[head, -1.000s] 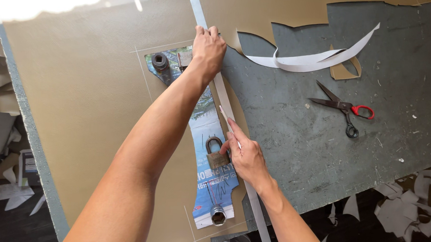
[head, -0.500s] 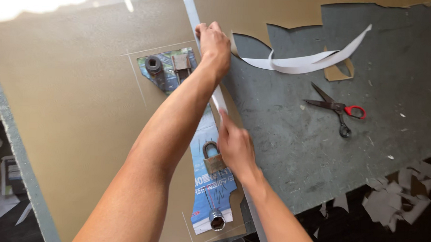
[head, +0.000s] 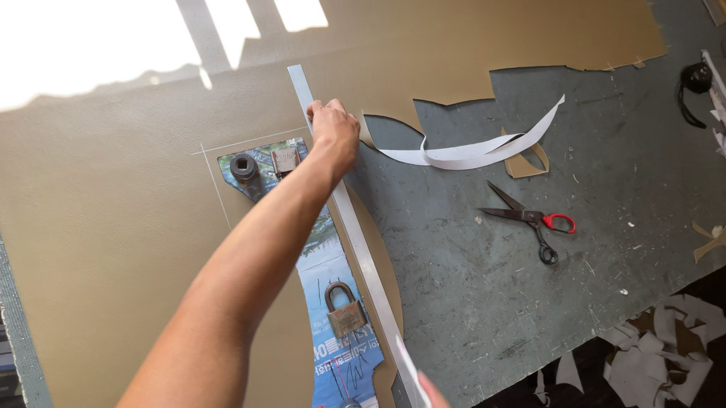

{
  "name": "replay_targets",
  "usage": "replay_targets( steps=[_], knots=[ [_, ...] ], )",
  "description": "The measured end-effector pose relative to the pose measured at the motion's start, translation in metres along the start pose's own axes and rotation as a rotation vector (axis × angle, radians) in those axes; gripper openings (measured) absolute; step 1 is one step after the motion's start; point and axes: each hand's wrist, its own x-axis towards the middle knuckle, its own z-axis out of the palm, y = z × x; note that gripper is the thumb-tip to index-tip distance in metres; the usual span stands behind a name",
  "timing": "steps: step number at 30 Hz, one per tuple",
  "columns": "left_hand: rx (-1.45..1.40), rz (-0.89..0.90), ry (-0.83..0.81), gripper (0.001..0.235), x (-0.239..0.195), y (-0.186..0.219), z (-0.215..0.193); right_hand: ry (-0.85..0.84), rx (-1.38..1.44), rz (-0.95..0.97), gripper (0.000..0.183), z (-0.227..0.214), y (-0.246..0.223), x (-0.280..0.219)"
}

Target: The person uses a ruler and white pencil to mark a curved line on a large sheet of tan material. They then use scissors to cut along the marked line, removing a shaped piece. The person also handles and folds yellow paper pieces on the workbench.

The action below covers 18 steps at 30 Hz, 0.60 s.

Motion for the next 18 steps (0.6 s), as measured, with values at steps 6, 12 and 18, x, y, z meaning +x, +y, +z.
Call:
replay_targets(
  steps=[6, 12, 18],
  knots=[
    [-0.151, 0.089, 0.277, 0.022, 0.019, -0.039, 0.008, -0.076, 0.131, -0.475, 0.048, 0.025, -0.111, 0.109],
    [-0.088, 0.182, 0.340, 0.017, 0.035, -0.048, 0.008, -0.049, -0.046, -0.643, 0.046, 0.054, -0.201, 0.198],
    [-0.112, 0.238, 0.301, 0.015, 0.041, -0.064, 0.007, -0.019, -0.103, -0.601, 0.046, 0.078, -0.213, 0.238]
  ],
)
